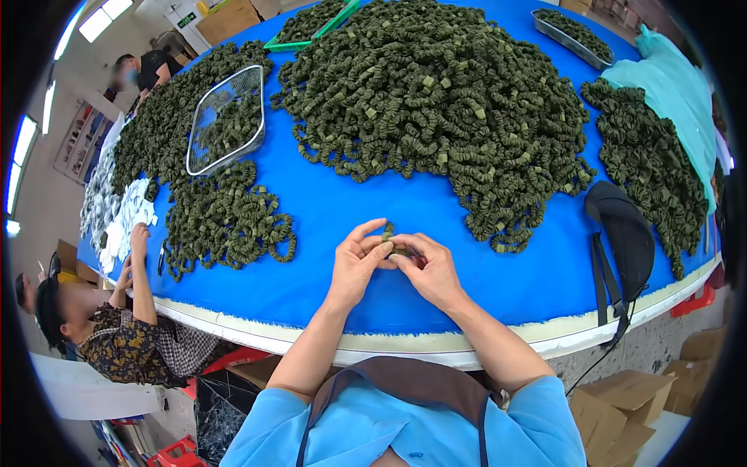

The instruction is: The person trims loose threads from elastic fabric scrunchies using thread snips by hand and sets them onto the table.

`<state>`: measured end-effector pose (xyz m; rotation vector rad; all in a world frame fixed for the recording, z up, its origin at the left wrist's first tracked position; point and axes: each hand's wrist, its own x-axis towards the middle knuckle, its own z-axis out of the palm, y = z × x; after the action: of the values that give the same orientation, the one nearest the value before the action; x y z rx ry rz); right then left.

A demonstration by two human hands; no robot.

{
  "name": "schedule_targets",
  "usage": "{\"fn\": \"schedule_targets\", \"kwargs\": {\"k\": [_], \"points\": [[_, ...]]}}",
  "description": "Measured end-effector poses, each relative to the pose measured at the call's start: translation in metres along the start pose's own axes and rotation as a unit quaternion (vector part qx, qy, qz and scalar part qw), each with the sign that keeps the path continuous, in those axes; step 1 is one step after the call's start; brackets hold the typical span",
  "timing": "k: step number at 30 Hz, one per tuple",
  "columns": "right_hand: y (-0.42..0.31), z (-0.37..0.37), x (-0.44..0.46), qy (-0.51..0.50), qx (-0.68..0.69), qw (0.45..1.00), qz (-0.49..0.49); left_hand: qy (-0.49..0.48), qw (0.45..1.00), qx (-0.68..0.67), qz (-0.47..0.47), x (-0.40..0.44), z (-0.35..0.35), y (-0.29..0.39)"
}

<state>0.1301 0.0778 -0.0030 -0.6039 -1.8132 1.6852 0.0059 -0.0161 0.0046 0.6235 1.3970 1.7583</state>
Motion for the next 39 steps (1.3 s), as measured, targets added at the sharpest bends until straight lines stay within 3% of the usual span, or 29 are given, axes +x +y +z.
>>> {"fn": "schedule_targets", "kwargs": {"k": [2,7,12,16,22,27,29,31,33,34,36,39], "points": [[-0.001,0.000,0.000,-0.015,0.006,1.000,-0.004,-0.010,0.999,-0.028,-0.024,0.002,0.000,0.000],[-0.001,-0.005,0.005,0.074,0.041,0.996,0.004,-0.017,0.998,-0.059,-0.027,0.002,-0.003,0.002],[0.005,-0.001,0.009,0.107,0.033,0.991,-0.072,-0.101,0.992,-0.053,-0.046,0.002,-0.006,0.000],[0.008,-0.012,0.007,0.008,0.009,1.000,0.005,-0.088,0.992,-0.068,-0.064,0.002,-0.004,0.004],[0.016,-0.014,0.008,0.014,-0.015,1.000,0.010,-0.073,0.995,0.016,-0.062,0.001,-0.002,-0.002],[0.009,-0.008,0.011,0.025,0.017,1.000,0.000,0.024,0.995,0.096,0.018,0.001,-0.008,0.001],[0.004,-0.011,0.012,0.025,0.041,0.998,0.045,0.058,0.991,0.105,0.067,0.005,-0.017,0.016],[-0.001,-0.013,0.010,0.026,0.063,0.994,0.089,0.196,0.952,0.151,0.181,0.007,-0.036,0.040],[0.002,-0.011,0.009,0.022,0.048,0.996,0.066,0.269,0.935,0.143,0.184,0.009,-0.075,0.055],[0.007,-0.010,0.009,0.020,0.032,0.998,0.055,0.295,0.929,0.176,0.134,0.005,-0.094,0.064],[0.013,-0.009,0.008,0.015,0.002,0.999,0.033,0.380,0.777,0.459,0.202,-0.003,-0.121,0.062],[0.012,-0.007,0.008,0.001,-0.019,1.000,0.021,0.365,0.755,0.488,0.242,-0.013,-0.127,0.059]]}}
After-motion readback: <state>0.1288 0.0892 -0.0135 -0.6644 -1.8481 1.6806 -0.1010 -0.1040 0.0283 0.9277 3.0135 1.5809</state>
